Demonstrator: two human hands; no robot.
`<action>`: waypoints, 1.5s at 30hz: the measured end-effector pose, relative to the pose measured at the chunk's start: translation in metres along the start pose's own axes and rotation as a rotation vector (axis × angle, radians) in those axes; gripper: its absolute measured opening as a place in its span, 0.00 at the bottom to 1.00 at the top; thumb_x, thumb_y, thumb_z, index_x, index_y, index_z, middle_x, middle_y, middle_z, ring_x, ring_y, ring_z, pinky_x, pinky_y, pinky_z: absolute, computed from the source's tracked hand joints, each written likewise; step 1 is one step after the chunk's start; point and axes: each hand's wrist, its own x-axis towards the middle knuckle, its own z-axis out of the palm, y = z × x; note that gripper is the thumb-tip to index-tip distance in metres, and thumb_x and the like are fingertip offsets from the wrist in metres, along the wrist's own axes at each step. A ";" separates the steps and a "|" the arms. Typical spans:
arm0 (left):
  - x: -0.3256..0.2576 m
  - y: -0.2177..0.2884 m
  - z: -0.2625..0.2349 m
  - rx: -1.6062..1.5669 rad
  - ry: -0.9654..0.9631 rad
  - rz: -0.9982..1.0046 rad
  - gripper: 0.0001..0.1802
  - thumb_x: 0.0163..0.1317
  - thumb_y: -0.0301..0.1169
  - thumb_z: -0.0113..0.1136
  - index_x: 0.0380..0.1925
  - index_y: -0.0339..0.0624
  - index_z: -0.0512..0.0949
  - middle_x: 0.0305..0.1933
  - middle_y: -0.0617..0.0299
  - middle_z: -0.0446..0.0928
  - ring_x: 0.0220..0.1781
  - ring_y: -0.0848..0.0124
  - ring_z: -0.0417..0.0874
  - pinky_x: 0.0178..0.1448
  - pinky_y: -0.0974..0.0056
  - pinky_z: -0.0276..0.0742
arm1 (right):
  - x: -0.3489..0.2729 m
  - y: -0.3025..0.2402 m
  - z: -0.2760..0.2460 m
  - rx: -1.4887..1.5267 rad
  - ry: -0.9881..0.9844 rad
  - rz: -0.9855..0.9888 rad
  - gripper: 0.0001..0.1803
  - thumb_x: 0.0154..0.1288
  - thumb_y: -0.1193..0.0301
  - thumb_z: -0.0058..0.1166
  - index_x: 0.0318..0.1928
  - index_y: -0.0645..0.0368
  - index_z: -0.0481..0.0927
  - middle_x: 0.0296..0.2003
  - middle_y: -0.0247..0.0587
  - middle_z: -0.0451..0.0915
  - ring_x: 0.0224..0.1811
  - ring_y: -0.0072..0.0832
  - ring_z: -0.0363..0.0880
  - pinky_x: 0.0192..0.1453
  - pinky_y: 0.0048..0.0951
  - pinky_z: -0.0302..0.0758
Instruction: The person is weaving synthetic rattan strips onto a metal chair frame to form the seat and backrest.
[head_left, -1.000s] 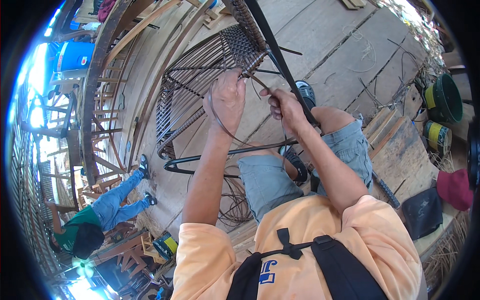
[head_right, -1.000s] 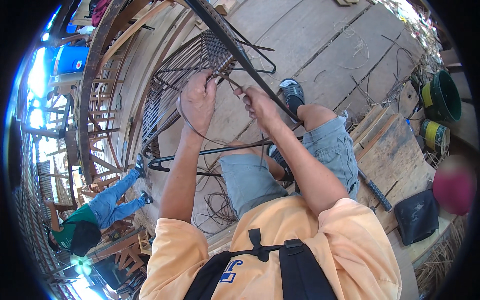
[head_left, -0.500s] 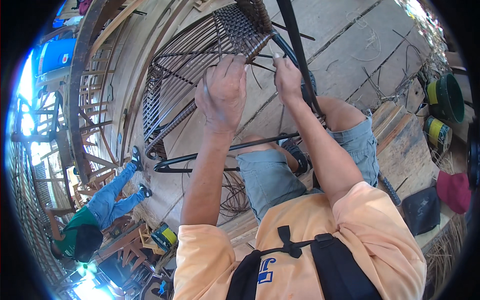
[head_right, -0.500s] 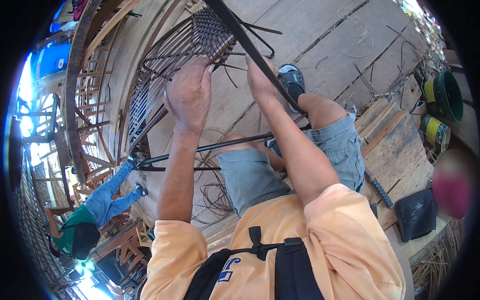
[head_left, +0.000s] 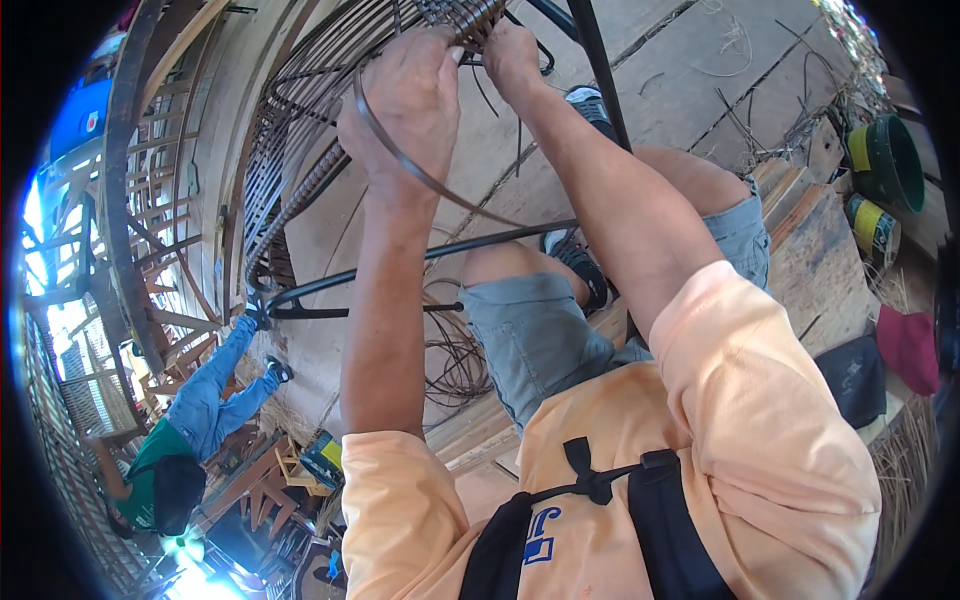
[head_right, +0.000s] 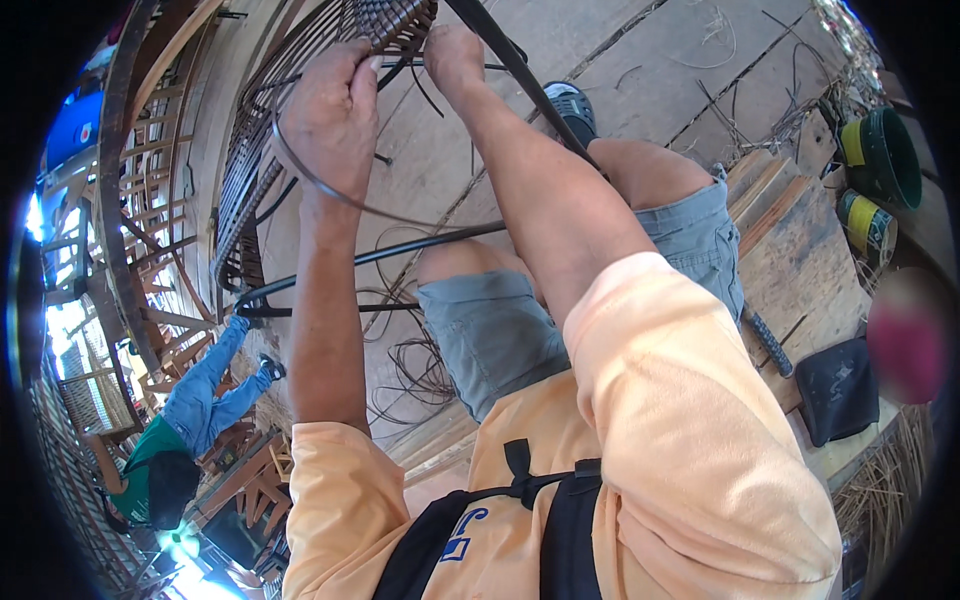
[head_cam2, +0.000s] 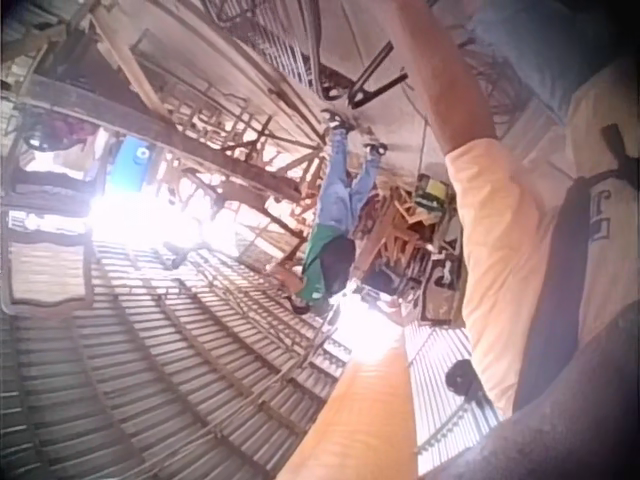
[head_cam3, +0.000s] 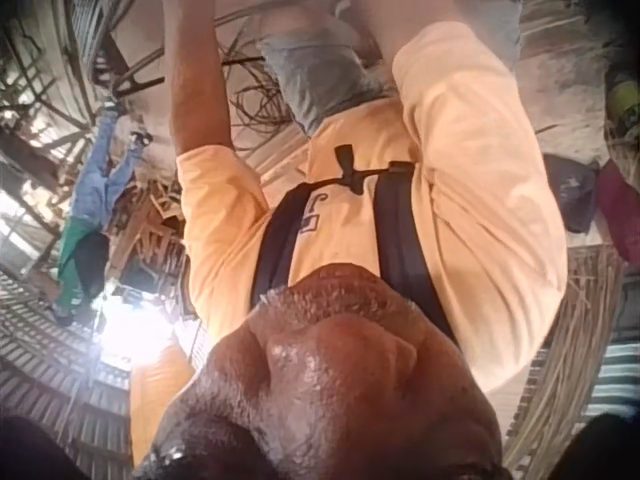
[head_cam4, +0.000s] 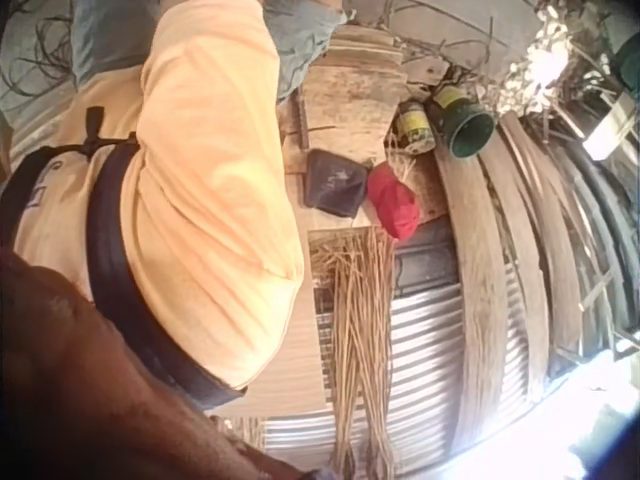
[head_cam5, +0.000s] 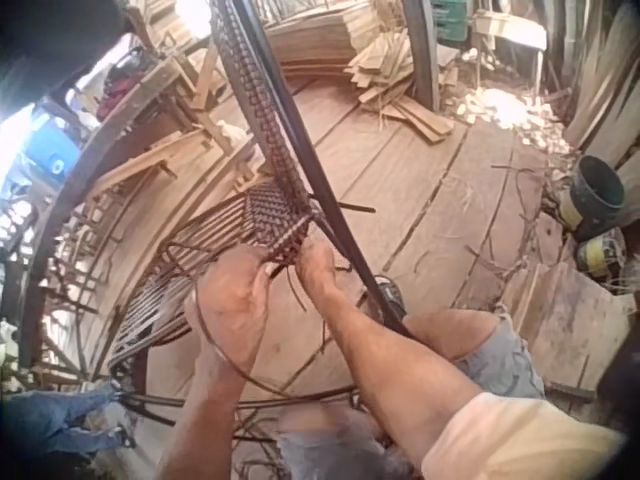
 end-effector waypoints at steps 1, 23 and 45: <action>0.003 0.000 0.004 -0.004 0.005 0.001 0.11 0.46 0.28 0.64 0.33 0.50 0.78 0.35 0.66 0.79 0.33 0.64 0.80 0.34 0.62 0.75 | 0.006 0.004 0.009 0.217 0.061 0.084 0.15 0.60 0.71 0.41 0.33 0.64 0.82 0.36 0.56 0.80 0.40 0.45 0.81 0.44 0.38 0.78; 0.005 0.003 -0.019 0.160 -0.143 -0.087 0.11 0.50 0.32 0.62 0.34 0.44 0.75 0.29 0.60 0.76 0.30 0.63 0.79 0.36 0.62 0.73 | 0.024 -0.001 0.046 1.062 0.167 0.177 0.11 0.61 0.72 0.47 0.36 0.66 0.80 0.34 0.53 0.81 0.39 0.41 0.81 0.41 0.36 0.77; 0.008 0.003 -0.020 0.168 -0.115 -0.081 0.10 0.50 0.31 0.61 0.34 0.44 0.76 0.30 0.60 0.76 0.32 0.60 0.78 0.39 0.59 0.73 | -0.010 -0.036 -0.054 1.074 -0.010 0.412 0.16 0.68 0.74 0.33 0.45 0.71 0.74 0.44 0.49 0.78 0.47 0.37 0.79 0.44 0.37 0.79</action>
